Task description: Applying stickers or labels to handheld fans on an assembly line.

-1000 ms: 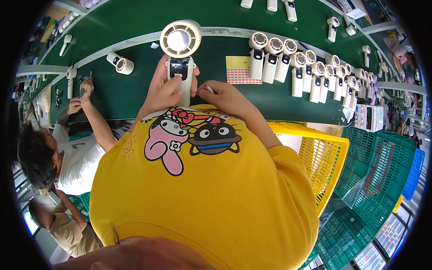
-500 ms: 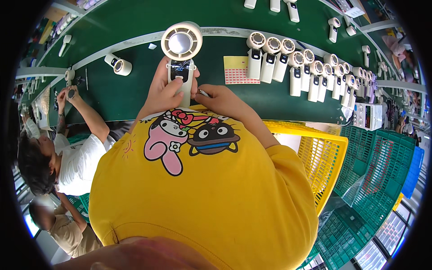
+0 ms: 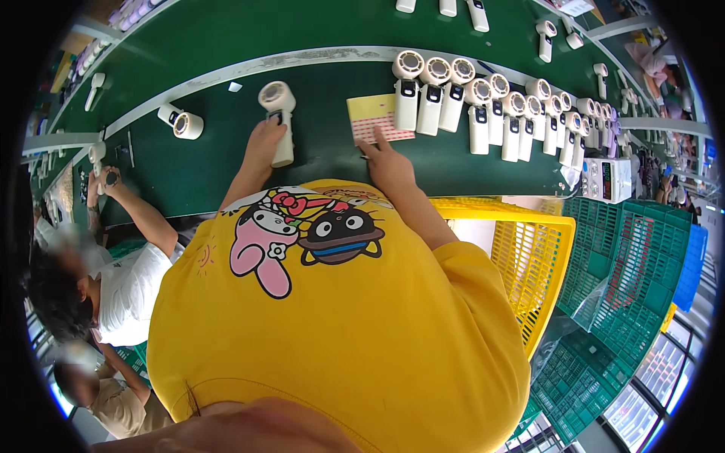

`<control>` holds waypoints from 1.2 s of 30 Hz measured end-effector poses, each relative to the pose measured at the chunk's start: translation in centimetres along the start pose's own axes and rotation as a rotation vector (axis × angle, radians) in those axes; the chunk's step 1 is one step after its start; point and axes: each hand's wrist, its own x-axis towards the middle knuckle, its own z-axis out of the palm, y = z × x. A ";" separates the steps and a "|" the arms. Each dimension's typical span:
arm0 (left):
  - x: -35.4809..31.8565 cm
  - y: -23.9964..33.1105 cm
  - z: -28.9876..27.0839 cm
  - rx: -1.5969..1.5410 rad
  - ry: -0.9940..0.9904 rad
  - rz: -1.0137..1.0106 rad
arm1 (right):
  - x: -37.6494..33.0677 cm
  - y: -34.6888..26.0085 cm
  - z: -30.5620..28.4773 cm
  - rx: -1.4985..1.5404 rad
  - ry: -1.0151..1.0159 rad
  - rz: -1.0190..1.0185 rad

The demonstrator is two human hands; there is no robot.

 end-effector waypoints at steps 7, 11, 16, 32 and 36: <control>3.2 -2.6 -2.3 0.827 0.425 0.114 | 0.9 -0.8 2.9 0.766 -0.324 -0.188; 1.9 -3.5 -1.5 1.089 0.703 0.258 | 0.7 -0.1 1.7 0.538 -0.038 -0.188; -0.3 -4.8 0.7 1.136 0.261 0.825 | 1.2 -1.5 0.4 0.065 0.071 0.129; -3.1 0.4 8.8 0.484 -0.583 0.208 | 3.3 -3.7 -8.9 1.454 0.035 0.342; -3.2 2.4 9.8 0.646 -0.723 -0.050 | 3.1 -3.5 -10.7 1.117 -0.053 0.064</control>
